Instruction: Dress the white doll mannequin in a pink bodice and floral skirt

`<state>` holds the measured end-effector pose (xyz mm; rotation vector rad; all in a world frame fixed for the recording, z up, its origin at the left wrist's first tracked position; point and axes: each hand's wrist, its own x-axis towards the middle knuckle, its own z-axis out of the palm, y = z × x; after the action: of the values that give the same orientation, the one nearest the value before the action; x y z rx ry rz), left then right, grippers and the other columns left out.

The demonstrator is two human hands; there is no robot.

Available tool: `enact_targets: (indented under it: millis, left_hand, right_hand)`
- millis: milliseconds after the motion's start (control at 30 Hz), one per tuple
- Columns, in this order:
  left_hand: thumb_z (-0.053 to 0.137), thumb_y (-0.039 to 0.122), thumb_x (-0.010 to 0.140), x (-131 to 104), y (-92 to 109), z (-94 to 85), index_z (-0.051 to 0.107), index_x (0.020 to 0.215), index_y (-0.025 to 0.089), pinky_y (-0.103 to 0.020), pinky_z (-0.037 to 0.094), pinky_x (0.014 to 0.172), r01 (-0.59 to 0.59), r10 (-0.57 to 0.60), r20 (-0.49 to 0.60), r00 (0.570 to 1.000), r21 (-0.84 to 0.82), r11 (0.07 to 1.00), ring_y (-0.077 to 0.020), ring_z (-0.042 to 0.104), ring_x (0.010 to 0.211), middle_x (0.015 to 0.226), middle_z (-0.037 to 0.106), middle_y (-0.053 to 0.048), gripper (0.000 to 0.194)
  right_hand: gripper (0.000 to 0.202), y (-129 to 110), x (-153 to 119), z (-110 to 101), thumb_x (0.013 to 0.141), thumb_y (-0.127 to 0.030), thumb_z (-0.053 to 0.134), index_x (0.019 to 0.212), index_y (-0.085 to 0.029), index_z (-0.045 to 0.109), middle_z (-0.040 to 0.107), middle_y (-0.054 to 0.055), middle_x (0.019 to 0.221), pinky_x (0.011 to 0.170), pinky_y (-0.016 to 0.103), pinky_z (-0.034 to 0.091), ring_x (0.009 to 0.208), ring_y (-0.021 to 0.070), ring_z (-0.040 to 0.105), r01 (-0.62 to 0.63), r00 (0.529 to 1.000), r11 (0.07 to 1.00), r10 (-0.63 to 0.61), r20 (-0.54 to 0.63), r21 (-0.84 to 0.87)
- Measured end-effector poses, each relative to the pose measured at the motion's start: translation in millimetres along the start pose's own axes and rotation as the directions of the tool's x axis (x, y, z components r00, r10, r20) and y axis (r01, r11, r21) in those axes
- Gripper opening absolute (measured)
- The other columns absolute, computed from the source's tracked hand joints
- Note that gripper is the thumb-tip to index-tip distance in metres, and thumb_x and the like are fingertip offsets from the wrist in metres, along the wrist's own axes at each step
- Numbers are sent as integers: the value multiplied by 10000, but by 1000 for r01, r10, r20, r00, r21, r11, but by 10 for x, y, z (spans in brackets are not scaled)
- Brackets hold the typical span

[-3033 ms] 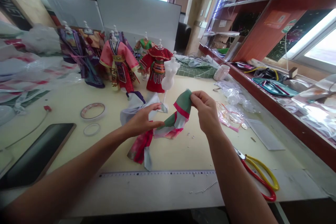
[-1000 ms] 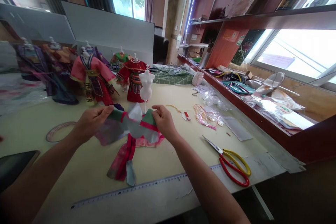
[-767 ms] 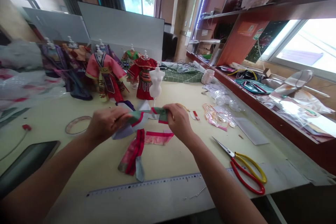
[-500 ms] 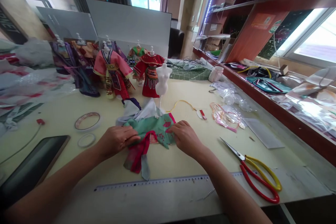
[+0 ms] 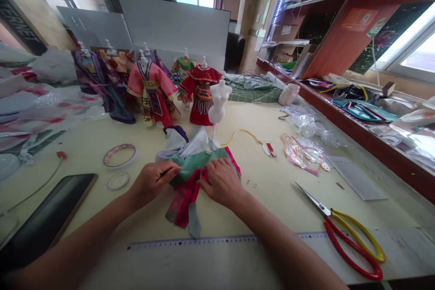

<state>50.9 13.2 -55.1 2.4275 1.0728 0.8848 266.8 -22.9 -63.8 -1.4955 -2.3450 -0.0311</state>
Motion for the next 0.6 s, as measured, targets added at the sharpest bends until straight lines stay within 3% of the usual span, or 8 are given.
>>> enact_targets:
  millis: [133,267,400,500,600]
  left_hand:
    - [422,346,927,32,72,15,582,676,159,-196,369,517,-31,31,-69,997,-1,1000,-88,479,505,549,536,30,352]
    - [476,316,909,-12,151,113,623,798,158,-213,442,582,-173,179,-136,974,54,983,-117,597,601,670,655,-9,242]
    - [518,379,882,-64,186,195,602,1037,132,-251,486,613,-292,309,-147,940,125,948,-148,635,644,804,706,-59,303]
    - [507,368,889,-82,167,189,598,1067,105,-231,454,538,-254,264,-120,957,95,963,-115,569,530,715,672,-43,330]
    - [485,319,902,-110,118,175,637,969,120,-230,434,531,-206,215,-102,971,88,975,-114,554,535,681,648,-37,260]
  right_hand:
    - [43,-72,167,153,762,-205,588,756,-169,565,580,74,744,718,361,386,733,240,509,11,992,994,-24,-123,-105]
    - [132,48,294,157,762,-78,485,757,-172,577,605,67,733,670,327,386,691,212,528,-65,973,996,51,-227,-54]
    - [191,211,313,-52,791,-80,434,865,-170,585,637,53,808,670,287,417,750,188,574,-150,924,988,154,-351,38]
    - [197,324,301,-297,782,-92,439,866,-185,591,636,15,769,628,256,430,689,154,584,-193,857,961,263,-443,198]
    - [162,435,282,-537,770,-119,486,831,-191,618,626,-16,695,603,242,435,634,136,585,-194,771,907,376,-514,373]
